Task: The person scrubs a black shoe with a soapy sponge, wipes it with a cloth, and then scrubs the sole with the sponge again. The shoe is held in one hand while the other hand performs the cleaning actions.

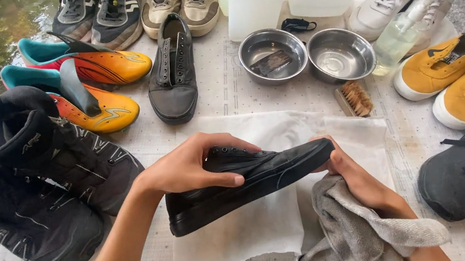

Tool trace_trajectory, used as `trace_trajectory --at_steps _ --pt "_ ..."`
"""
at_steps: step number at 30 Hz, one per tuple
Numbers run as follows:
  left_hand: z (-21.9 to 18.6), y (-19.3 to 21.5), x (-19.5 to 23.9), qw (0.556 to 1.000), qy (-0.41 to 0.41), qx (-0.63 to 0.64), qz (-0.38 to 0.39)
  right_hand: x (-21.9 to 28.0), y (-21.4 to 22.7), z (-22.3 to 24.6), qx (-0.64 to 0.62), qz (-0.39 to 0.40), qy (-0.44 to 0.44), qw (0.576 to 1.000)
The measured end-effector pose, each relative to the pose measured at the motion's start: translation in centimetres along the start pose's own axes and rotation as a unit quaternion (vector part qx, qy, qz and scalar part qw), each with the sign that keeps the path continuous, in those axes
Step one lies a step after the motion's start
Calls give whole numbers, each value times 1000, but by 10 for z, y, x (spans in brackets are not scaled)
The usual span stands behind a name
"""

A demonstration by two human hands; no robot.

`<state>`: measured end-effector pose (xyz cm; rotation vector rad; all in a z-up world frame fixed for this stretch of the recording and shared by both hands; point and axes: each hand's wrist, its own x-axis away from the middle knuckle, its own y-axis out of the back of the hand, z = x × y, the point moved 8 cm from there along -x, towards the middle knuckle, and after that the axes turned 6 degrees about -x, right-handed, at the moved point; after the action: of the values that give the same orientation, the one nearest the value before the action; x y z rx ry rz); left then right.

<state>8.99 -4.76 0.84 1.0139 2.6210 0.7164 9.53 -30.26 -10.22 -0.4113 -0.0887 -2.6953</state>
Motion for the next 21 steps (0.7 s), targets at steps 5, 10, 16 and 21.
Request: trace_trajectory --at_steps 5,10,16,21 --pt "29 -3 -1 996 7 83 -32 17 15 35 234 -72 20 969" --pt "25 -7 -4 999 -14 34 -19 64 86 49 261 -118 4 958" --pt "25 -3 -3 999 -2 10 -50 88 130 23 679 -26 -397 617" --pt "16 -4 0 995 -61 -29 -73 25 126 66 779 -59 -188 596"
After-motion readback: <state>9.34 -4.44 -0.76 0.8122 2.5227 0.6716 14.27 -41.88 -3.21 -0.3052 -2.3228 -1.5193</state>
